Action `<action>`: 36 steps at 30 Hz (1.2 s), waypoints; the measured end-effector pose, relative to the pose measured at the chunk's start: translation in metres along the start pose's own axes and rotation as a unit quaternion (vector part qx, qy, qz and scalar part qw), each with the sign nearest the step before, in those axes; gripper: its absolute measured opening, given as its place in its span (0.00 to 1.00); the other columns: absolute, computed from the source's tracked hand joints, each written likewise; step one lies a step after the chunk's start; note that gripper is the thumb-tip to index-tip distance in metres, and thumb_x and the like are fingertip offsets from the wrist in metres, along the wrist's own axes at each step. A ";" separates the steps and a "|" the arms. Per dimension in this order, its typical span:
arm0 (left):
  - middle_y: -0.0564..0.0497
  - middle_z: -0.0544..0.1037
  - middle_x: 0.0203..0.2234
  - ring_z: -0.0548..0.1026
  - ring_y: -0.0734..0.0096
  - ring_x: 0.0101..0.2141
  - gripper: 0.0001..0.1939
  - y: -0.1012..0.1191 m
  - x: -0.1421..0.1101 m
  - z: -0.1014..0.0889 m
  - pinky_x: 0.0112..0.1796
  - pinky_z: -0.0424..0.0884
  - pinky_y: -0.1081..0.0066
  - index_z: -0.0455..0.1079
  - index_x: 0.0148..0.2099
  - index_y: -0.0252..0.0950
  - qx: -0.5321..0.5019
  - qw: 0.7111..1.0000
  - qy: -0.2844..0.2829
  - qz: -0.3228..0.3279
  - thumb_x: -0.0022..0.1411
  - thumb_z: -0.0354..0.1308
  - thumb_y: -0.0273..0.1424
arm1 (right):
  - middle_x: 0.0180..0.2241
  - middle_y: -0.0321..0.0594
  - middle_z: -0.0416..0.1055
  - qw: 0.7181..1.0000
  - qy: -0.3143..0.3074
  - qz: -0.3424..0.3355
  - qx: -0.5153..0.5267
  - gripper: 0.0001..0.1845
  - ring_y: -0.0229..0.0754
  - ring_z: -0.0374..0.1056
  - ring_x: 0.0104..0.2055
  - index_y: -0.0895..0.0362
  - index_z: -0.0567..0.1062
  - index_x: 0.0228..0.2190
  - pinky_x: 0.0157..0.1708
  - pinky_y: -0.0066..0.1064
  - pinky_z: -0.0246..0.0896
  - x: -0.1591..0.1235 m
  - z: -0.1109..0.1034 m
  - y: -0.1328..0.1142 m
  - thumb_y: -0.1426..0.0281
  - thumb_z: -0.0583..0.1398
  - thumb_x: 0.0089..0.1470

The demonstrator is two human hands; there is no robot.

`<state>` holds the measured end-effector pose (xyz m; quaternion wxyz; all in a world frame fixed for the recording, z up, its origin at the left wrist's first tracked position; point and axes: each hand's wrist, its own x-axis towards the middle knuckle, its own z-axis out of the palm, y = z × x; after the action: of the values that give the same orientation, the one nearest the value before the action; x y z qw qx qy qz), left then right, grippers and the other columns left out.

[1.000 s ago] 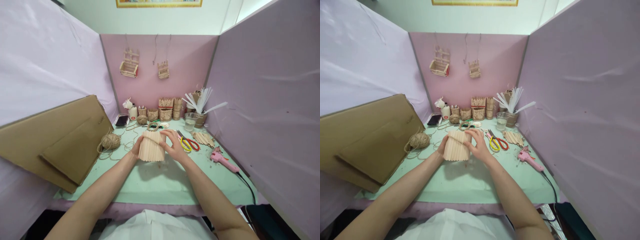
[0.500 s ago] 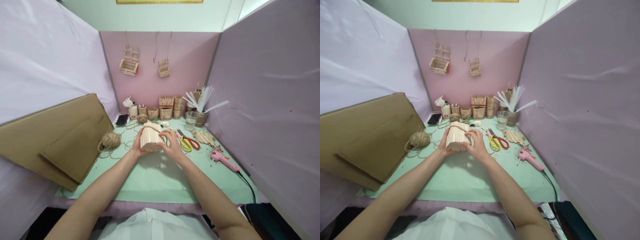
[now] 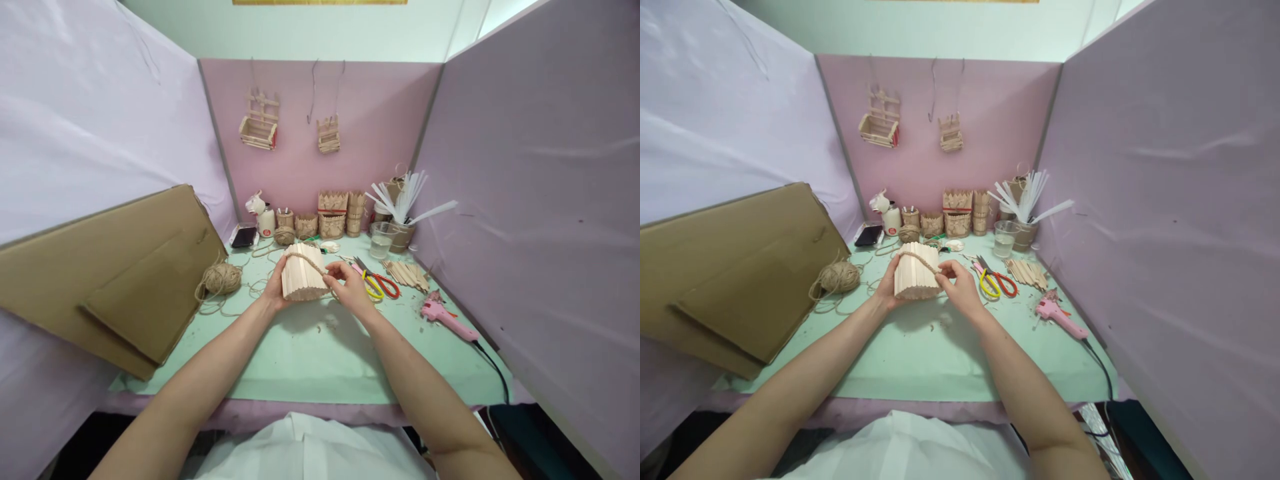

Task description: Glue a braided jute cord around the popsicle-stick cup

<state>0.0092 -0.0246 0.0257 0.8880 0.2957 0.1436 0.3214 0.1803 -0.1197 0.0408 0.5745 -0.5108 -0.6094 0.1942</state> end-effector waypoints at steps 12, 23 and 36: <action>0.38 0.73 0.51 0.70 0.49 0.52 0.40 0.006 -0.006 0.002 0.57 0.52 0.44 0.52 0.65 0.33 -0.013 0.999 -0.052 0.005 0.58 0.51 0.53 | 0.29 0.38 0.71 0.982 0.165 0.087 0.024 0.11 0.38 0.64 0.30 0.58 0.71 0.31 0.32 0.30 0.60 0.015 -0.027 0.015 0.64 0.57 0.47; 0.39 0.74 0.50 0.70 0.51 0.53 0.37 0.013 -0.009 -0.010 0.57 0.57 0.52 0.50 0.65 0.31 0.102 0.995 -0.003 -0.010 0.57 0.55 0.40 | 0.43 0.46 0.71 0.939 -0.124 0.085 -0.311 0.13 0.45 0.65 0.46 0.58 0.74 0.38 0.45 0.34 0.56 -0.001 -0.051 0.014 0.67 0.59 0.49; 0.39 0.72 0.52 0.68 0.51 0.53 0.42 0.006 -0.009 0.005 0.56 0.57 0.48 0.46 0.67 0.33 0.061 0.996 -0.068 -0.023 0.58 0.52 0.51 | 0.38 0.56 0.73 0.751 -0.047 0.302 -0.585 0.16 0.53 0.68 0.41 0.62 0.76 0.36 0.37 0.36 0.55 -0.074 -0.194 0.043 0.63 0.57 0.52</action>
<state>0.0021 -0.0294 0.0339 0.8832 0.3671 0.1083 0.2710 0.3585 -0.2334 0.0195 0.0455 -0.8945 -0.4446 -0.0133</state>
